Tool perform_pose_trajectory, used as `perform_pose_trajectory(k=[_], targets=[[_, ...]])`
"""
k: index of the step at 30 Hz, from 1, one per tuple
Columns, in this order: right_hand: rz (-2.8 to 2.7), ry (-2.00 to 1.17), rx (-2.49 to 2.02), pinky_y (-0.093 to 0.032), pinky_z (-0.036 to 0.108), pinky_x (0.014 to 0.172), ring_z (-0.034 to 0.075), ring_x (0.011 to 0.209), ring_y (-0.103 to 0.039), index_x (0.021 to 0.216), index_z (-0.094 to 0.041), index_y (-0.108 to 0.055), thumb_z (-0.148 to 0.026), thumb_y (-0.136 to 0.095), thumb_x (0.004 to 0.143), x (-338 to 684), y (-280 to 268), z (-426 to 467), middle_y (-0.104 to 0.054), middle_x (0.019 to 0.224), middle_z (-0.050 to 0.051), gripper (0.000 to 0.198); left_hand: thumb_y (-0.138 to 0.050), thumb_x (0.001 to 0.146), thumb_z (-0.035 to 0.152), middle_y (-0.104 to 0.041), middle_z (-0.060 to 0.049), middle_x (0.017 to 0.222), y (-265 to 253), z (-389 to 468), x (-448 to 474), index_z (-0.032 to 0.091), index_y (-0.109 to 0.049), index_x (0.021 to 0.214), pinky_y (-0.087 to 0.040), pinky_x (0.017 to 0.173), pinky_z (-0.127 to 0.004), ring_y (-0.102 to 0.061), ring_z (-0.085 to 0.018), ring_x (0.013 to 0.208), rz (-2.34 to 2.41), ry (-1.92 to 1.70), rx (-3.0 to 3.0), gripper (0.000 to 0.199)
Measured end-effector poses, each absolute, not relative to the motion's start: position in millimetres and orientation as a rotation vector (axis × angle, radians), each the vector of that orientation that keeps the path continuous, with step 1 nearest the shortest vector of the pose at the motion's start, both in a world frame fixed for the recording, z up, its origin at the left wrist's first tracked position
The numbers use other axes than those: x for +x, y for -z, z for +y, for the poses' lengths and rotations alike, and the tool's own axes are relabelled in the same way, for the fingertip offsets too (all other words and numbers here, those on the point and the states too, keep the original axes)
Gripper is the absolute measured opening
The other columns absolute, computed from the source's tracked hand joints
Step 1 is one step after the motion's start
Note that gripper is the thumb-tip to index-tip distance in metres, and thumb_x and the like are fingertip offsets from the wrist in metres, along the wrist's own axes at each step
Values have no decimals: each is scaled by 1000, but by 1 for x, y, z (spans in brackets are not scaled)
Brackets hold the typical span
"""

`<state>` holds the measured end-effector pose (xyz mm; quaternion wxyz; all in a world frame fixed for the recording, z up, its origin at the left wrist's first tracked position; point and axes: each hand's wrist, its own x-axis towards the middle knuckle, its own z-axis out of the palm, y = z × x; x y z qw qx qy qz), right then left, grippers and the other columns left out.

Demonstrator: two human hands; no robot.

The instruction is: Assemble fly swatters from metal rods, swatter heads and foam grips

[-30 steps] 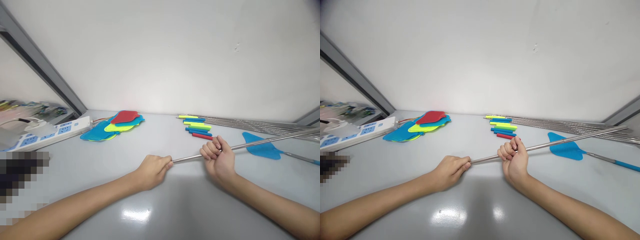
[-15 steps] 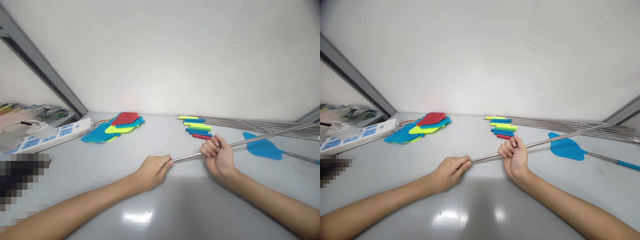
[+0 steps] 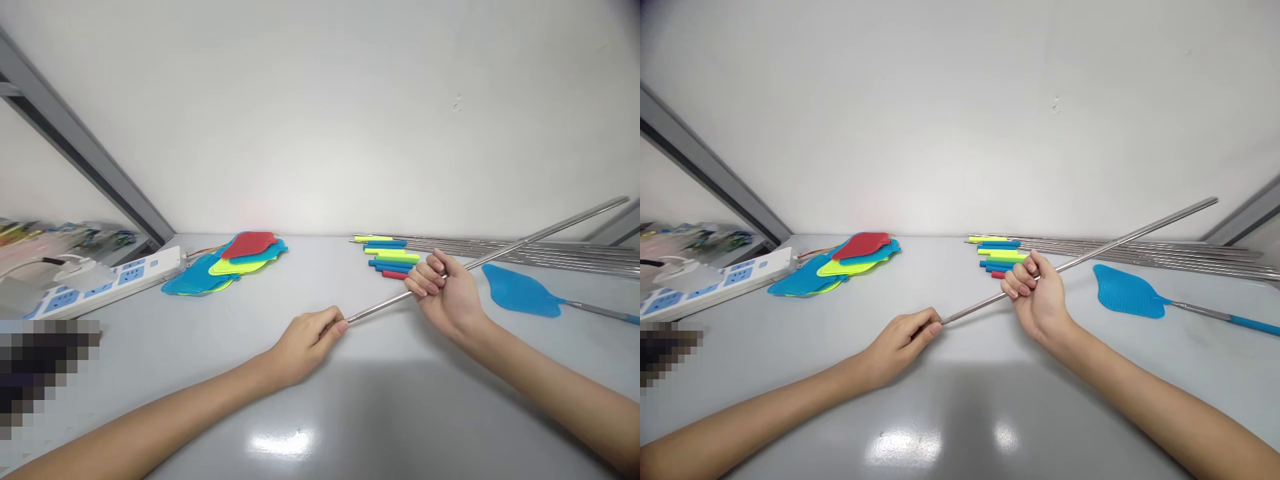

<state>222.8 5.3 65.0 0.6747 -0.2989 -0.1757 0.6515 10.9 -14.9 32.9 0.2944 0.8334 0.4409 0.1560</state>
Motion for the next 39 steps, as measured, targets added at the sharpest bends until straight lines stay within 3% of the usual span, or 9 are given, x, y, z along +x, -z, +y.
perform_pose_trajectory(k=[39], targets=[[-435,-1322,-709,-15,19,34,6,36,-11,55,-18,-29,-32,-41,81,210,-47,-7,-10,43,-8,32,-19,88,30,-37,5,55,-26,-14,8,19,-31,63,-28,50,-20,-36,-9,49,1095,-305,2400,30]])
